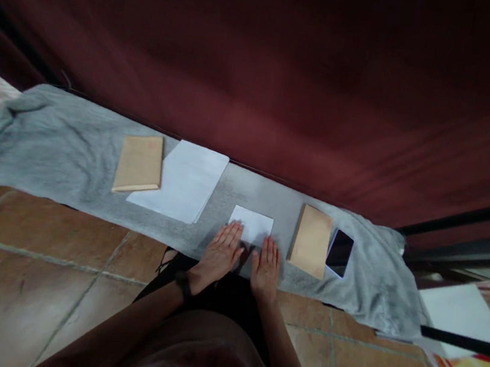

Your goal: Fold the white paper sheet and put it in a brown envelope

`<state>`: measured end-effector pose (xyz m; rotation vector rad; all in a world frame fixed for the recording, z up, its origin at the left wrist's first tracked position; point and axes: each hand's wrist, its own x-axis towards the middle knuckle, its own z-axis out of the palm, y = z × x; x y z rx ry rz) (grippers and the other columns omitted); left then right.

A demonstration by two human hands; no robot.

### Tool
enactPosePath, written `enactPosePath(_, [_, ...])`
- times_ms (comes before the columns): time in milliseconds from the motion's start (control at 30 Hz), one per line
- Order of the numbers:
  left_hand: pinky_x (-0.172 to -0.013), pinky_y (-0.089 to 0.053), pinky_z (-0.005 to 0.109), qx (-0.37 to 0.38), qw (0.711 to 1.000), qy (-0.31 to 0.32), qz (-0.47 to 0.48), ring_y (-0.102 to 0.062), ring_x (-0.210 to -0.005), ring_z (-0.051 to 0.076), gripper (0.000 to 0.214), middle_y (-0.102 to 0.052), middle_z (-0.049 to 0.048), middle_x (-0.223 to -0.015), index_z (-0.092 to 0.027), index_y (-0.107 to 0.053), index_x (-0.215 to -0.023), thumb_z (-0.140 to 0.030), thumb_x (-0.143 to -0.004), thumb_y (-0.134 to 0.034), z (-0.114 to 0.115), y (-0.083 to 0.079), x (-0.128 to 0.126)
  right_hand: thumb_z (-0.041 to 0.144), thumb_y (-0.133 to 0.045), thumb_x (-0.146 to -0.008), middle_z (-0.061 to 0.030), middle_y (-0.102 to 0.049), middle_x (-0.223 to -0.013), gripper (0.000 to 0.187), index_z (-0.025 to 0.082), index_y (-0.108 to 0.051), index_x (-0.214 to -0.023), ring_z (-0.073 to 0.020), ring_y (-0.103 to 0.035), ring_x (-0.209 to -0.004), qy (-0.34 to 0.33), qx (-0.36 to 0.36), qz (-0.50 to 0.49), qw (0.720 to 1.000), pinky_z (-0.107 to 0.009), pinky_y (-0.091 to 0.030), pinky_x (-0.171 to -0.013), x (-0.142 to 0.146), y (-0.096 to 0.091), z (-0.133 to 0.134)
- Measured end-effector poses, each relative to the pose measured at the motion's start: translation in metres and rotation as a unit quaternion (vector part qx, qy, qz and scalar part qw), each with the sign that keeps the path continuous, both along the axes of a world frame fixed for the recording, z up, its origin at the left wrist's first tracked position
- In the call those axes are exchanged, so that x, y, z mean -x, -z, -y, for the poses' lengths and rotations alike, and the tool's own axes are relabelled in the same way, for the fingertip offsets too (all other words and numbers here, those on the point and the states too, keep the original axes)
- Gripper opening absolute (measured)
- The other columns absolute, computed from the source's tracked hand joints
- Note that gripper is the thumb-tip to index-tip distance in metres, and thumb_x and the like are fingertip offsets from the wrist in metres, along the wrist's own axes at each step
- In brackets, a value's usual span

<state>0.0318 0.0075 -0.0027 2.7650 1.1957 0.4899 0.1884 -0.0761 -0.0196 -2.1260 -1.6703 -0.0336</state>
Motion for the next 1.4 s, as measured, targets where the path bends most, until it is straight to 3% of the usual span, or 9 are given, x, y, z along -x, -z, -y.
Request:
enactPosePath(133, [-0.124, -0.026, 0.046, 0.005, 0.998, 0.065, -0.004, -0.027, -0.152, 0.025, 0.058, -0.035, 0.02, -0.16, -0.003, -0.029, -0.155, -0.018, -0.099, -0.033, -0.006, 0.006, -0.024, 0.036, -0.018, -0.108, -0.0115, -0.036, -0.162, 0.055, 0.014, -0.03, -0.158, -0.0195, -0.03, -0.151, -0.067, 0.025, -0.034, 0.997, -0.046, -0.029, -0.122, 0.0, -0.011, -0.026])
enactPosePath(267, [-0.123, -0.027, 0.047, -0.005, 0.998, 0.066, -0.011, -0.028, -0.152, 0.026, 0.061, -0.034, 0.0224, -0.16, -0.001, -0.03, -0.155, -0.013, -0.096, -0.035, -0.013, 0.014, -0.033, 0.03, -0.021, -0.107, -0.0134, -0.04, -0.16, 0.054, 0.013, -0.034, -0.156, -0.0203, -0.031, -0.15, -0.099, 0.043, -0.03, 0.994, -0.047, -0.029, -0.122, 0.001, -0.016, -0.043])
enactPosePath(667, [-0.125, -0.025, 0.047, 0.0, 1.0, -0.005, 0.007, -0.026, -0.152, 0.026, 0.059, -0.036, 0.02, -0.159, -0.003, -0.034, -0.153, -0.025, -0.099, -0.035, -0.02, 0.015, -0.026, 0.032, -0.03, -0.107, -0.0207, -0.036, -0.159, 0.053, 0.008, -0.036, -0.154, -0.0275, -0.034, -0.149, -0.043, 0.027, 0.077, 0.996, -0.054, -0.031, -0.119, -0.001, -0.001, -0.036])
enactPosePath(967, [-0.124, -0.027, 0.049, 0.004, 0.996, -0.083, 0.011, -0.028, -0.151, 0.029, 0.061, -0.036, 0.022, -0.158, -0.001, -0.036, -0.152, -0.033, -0.101, -0.034, -0.027, 0.012, -0.013, 0.041, -0.027, -0.108, -0.0246, -0.044, -0.154, 0.06, 0.004, -0.036, -0.154, -0.0324, -0.04, -0.144, 0.017, -0.003, 0.08, 0.997, -0.054, -0.033, -0.116, -0.006, 0.01, -0.027])
enactPosePath(1400, [-0.123, -0.027, 0.049, 0.0, 0.989, -0.146, 0.016, -0.032, -0.15, 0.031, 0.062, -0.037, 0.0225, -0.157, 0.001, -0.039, -0.151, -0.032, -0.099, -0.034, -0.028, 0.016, -0.005, 0.039, -0.029, -0.107, -0.0253, -0.045, -0.153, 0.059, 0.002, -0.039, -0.152, -0.0331, -0.043, -0.143, 0.046, 0.001, 0.09, 0.995, -0.053, -0.033, -0.116, -0.004, 0.008, -0.022])
